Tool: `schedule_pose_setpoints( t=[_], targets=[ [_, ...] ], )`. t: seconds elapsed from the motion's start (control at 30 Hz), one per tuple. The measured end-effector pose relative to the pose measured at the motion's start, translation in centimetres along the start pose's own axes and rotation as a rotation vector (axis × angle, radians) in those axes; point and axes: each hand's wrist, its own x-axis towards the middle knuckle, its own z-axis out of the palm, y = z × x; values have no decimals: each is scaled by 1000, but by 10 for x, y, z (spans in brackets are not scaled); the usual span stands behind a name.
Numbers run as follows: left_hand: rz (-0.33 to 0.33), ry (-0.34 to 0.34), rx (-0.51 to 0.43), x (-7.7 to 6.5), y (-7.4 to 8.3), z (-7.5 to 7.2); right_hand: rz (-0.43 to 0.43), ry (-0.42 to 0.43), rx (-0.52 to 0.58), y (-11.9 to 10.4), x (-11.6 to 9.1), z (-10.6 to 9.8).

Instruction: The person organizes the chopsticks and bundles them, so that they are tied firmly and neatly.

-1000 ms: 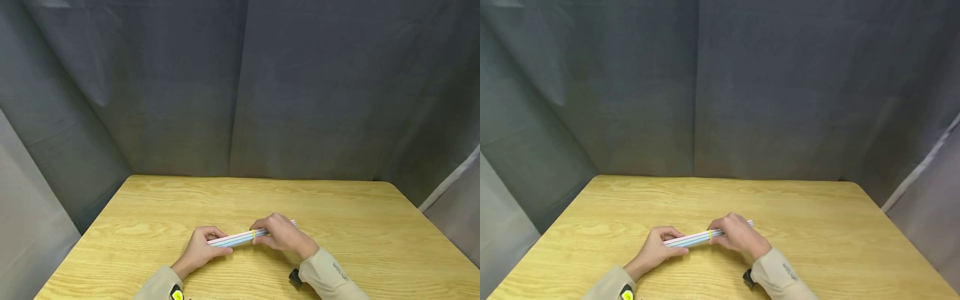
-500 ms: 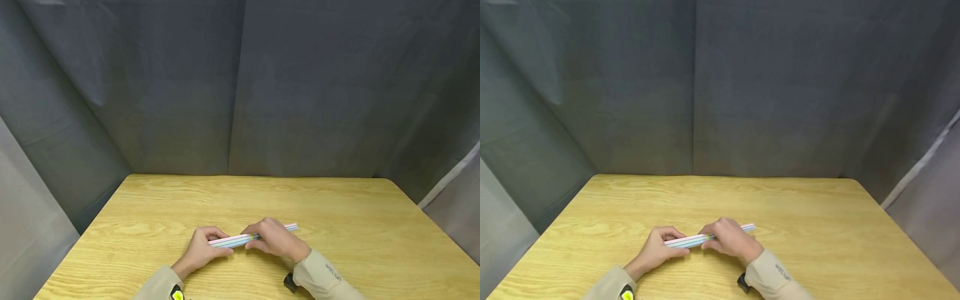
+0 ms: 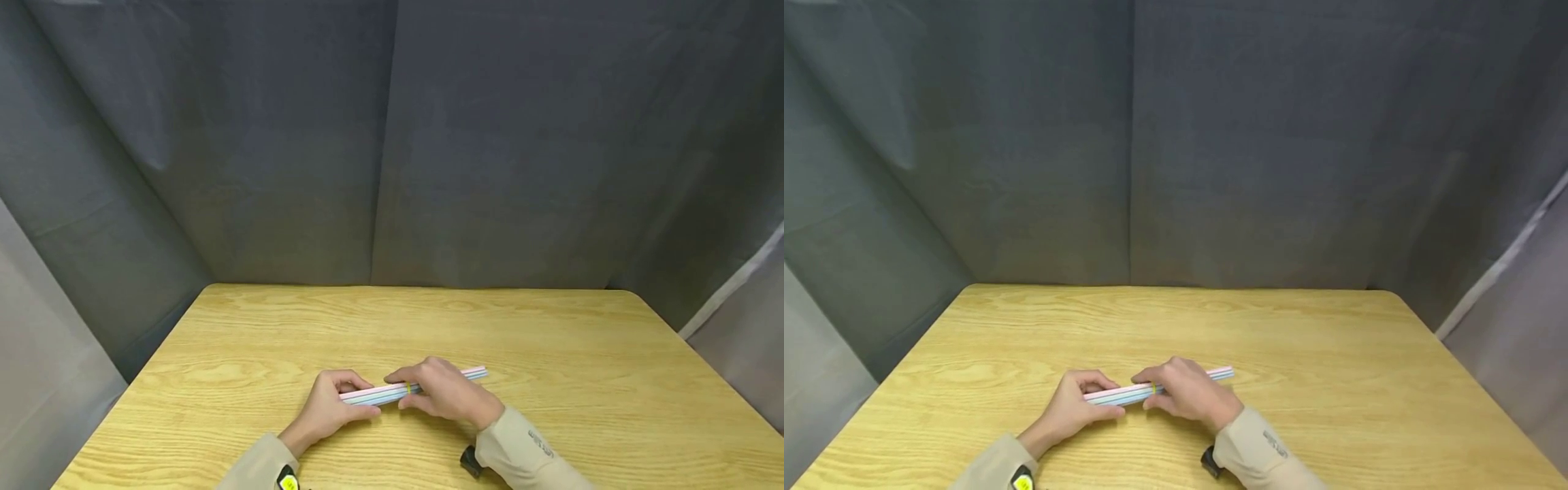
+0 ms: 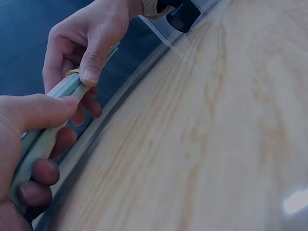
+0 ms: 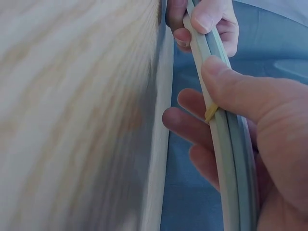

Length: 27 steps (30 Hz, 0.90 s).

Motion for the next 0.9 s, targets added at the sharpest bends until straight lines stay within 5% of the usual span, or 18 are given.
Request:
schedule_pose_setpoints(
  t=[0.43, 0.7, 0.9],
  targets=[
    [-67, 19, 33, 5, -1, -2, 96, -9, -42, 12, -8, -15],
    [-58, -29, 83, 2, -2, -17, 97, 141, -193, 26, -26, -20],
    [6, -58, 261, 2, 2, -23, 123, 113, -31, 39, -36, -20]
  ],
)
